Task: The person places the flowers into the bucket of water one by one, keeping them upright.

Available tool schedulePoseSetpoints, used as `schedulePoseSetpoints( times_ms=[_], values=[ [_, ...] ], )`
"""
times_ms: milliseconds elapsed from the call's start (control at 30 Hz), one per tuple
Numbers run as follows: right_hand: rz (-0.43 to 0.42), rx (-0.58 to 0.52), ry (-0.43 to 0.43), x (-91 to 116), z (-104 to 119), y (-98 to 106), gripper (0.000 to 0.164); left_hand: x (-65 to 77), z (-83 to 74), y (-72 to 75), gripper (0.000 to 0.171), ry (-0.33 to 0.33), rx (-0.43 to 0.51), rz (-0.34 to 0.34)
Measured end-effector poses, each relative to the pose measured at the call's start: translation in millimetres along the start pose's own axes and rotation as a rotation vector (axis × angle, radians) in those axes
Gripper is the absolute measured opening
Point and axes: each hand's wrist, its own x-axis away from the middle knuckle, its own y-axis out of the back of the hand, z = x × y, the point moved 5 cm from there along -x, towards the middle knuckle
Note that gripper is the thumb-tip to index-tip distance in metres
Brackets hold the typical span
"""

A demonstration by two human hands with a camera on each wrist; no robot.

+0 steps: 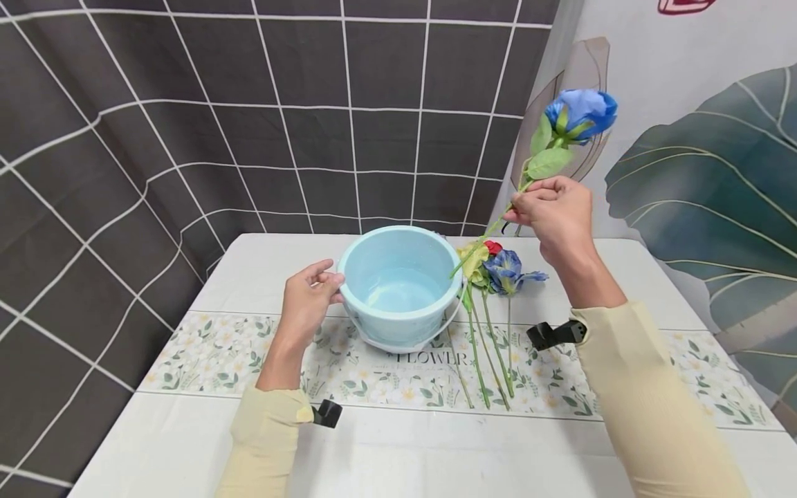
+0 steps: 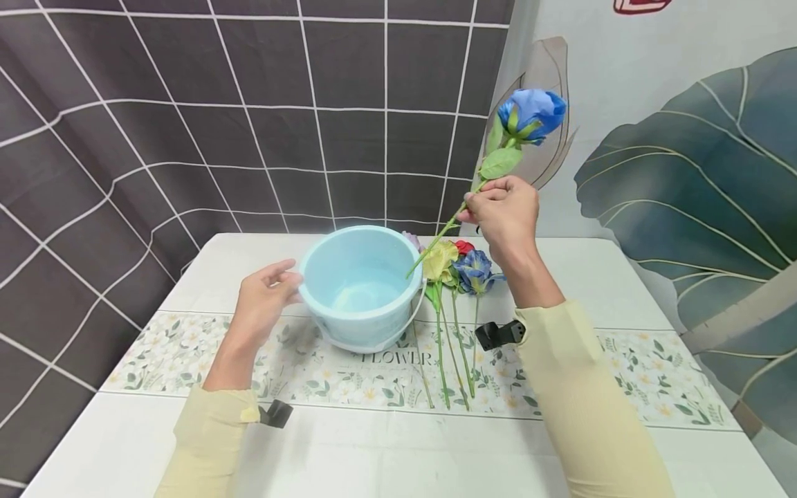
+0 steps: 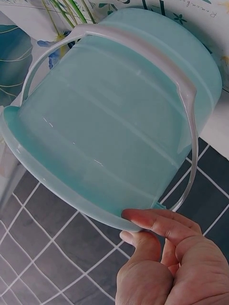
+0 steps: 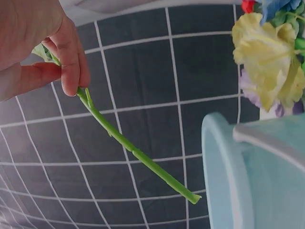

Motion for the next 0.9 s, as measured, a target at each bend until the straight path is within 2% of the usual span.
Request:
schedulePoseSetpoints(
  times_ms=[233, 633, 900],
  values=[
    [0.080, -0.020, -0.002, -5, 10, -28, 0.019, -0.1, 0.9, 0.8, 0.047, 0.005, 0.009, 0.002],
    [0.211, 0.072, 0.023, -6, 12, -67, 0.017, -0.8, 0.7, 0.7, 0.046, -0.004, 0.020, 0.005],
    [0.294, 0.115, -0.007, -6, 8, -87, 0.018, -0.4, 0.0, 1.3, 0.045, 0.001, 0.020, 0.002]
  ],
)
